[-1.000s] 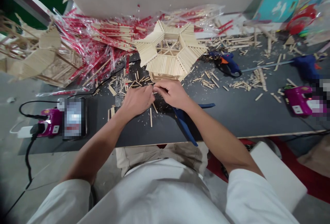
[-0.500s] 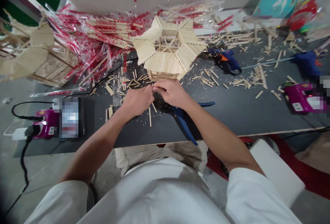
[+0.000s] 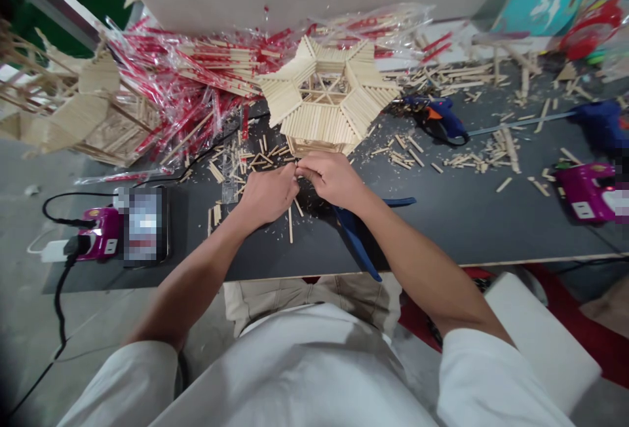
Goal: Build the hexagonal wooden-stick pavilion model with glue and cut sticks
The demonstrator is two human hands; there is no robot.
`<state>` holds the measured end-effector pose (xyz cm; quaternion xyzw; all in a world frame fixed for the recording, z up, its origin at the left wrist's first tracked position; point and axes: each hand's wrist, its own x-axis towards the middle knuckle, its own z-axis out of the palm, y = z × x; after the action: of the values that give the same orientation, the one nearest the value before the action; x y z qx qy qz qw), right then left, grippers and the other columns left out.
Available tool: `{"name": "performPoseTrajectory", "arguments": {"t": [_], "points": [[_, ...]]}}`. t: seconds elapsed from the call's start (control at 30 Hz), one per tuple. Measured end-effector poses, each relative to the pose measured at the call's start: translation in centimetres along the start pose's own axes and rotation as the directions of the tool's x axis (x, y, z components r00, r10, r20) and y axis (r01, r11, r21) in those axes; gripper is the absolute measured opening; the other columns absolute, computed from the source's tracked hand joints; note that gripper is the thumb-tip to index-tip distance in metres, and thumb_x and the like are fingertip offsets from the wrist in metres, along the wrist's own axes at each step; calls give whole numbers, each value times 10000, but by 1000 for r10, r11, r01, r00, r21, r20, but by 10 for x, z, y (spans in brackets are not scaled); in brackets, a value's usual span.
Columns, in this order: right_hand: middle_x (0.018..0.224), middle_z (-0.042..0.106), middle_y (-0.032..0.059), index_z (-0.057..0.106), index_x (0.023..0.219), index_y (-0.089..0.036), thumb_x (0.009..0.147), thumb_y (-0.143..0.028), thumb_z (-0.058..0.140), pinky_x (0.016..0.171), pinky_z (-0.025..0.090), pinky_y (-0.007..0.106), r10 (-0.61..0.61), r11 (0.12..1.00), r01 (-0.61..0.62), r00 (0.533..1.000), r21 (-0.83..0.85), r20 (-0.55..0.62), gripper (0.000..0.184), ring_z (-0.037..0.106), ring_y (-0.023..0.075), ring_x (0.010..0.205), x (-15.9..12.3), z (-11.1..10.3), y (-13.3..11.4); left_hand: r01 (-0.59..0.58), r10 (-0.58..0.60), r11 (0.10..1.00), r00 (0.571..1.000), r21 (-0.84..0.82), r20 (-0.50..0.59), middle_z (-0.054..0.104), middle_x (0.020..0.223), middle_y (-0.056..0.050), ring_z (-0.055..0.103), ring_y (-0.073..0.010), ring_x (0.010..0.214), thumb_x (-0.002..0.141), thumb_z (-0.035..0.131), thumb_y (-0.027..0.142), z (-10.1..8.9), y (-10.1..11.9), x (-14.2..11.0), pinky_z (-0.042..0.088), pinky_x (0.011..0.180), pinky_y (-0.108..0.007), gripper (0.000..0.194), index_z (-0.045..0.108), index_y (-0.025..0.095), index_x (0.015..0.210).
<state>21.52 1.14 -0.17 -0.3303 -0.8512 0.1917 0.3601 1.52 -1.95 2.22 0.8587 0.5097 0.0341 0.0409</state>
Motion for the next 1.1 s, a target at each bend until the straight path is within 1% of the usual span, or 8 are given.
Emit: {"name": "performPoseTrajectory", "arguments": {"t": [0.13, 0.27, 0.47, 0.6, 0.83, 0.93, 1.0, 1.1], "points": [[799, 647, 33, 711, 935, -196, 1108, -363, 495, 700, 440, 310, -19, 999, 19, 1000, -28, -1, 323, 602, 187, 762, 0, -1, -1, -1, 1, 1000, 1000, -5, -10, 770, 948, -99, 716, -248, 721, 1045, 350, 283, 2, 0, 0, 330, 578, -337, 292, 614, 172, 1105], [793, 647, 39, 716, 941, -187, 1115, -375, 484, 691, 439, 309, -42, 998, 42, 999, -38, -1, 345, 607, 190, 753, -1, -1, -3, 10, -10, 1000, 1000, -15, -3, 762, 941, -101, 714, -246, 731, 1049, 348, 288, 2, -1, -1, 337, 587, -338, 285, 605, 173, 1088], [789, 664, 36, 724, 918, -191, 1100, -359, 524, 687, 430, 305, -32, 999, 32, 999, 4, 13, 318, 611, 188, 741, -2, -2, -3, -82, 83, 996, 994, -27, 72, 753, 901, -100, 699, -235, 720, 1066, 323, 298, -2, -5, 0, 396, 620, -338, 311, 597, 157, 1113], [772, 657, 23, 730, 926, -198, 1093, -357, 545, 674, 421, 303, -11, 1000, 11, 1000, 21, 14, 296, 591, 178, 710, -1, -1, -3, -67, 68, 998, 995, -20, 72, 758, 905, -107, 707, -239, 735, 1064, 320, 285, -7, -6, -1, 412, 636, -342, 313, 602, 156, 1106], [824, 663, 49, 699, 910, -176, 1104, -298, 503, 734, 448, 323, -89, 994, 91, 995, -59, 35, 302, 606, 194, 784, -1, 4, -5, -70, 70, 998, 994, 0, 87, 756, 878, -104, 717, -267, 731, 1064, 330, 300, -5, -10, -5, 396, 630, -348, 317, 611, 159, 1107], [833, 672, 48, 704, 931, -177, 1103, -300, 504, 731, 447, 316, -60, 998, 61, 997, -28, 44, 291, 614, 190, 788, -2, 0, -6, -52, 54, 998, 996, -27, 73, 753, 881, -100, 714, -254, 731, 1078, 310, 304, -4, -11, -5, 401, 636, -338, 334, 610, 159, 1105], [833, 681, 41, 707, 928, -188, 1099, -324, 515, 736, 447, 309, -26, 1000, 26, 999, 10, 47, 291, 617, 184, 788, -2, -4, -7, -71, 76, 994, 996, -80, 56, 748, 883, -91, 712, -238, 746, 1104, 271, 333, -4, -13, -6, 414, 649, -327, 376, 607, 164, 1105], [821, 691, 28, 707, 915, -195, 1090, -359, 524, 724, 436, 300, 51, 997, -53, 998, 47, 35, 302, 607, 169, 751, -1, -11, -9, -118, 123, 980, 992, -158, 20, 762, 1000, -89, 725, -221, 838, 1133, 226, 391, -7, -19, -8, 452, 700, -310, 432, 593, 178, 1215]]}}
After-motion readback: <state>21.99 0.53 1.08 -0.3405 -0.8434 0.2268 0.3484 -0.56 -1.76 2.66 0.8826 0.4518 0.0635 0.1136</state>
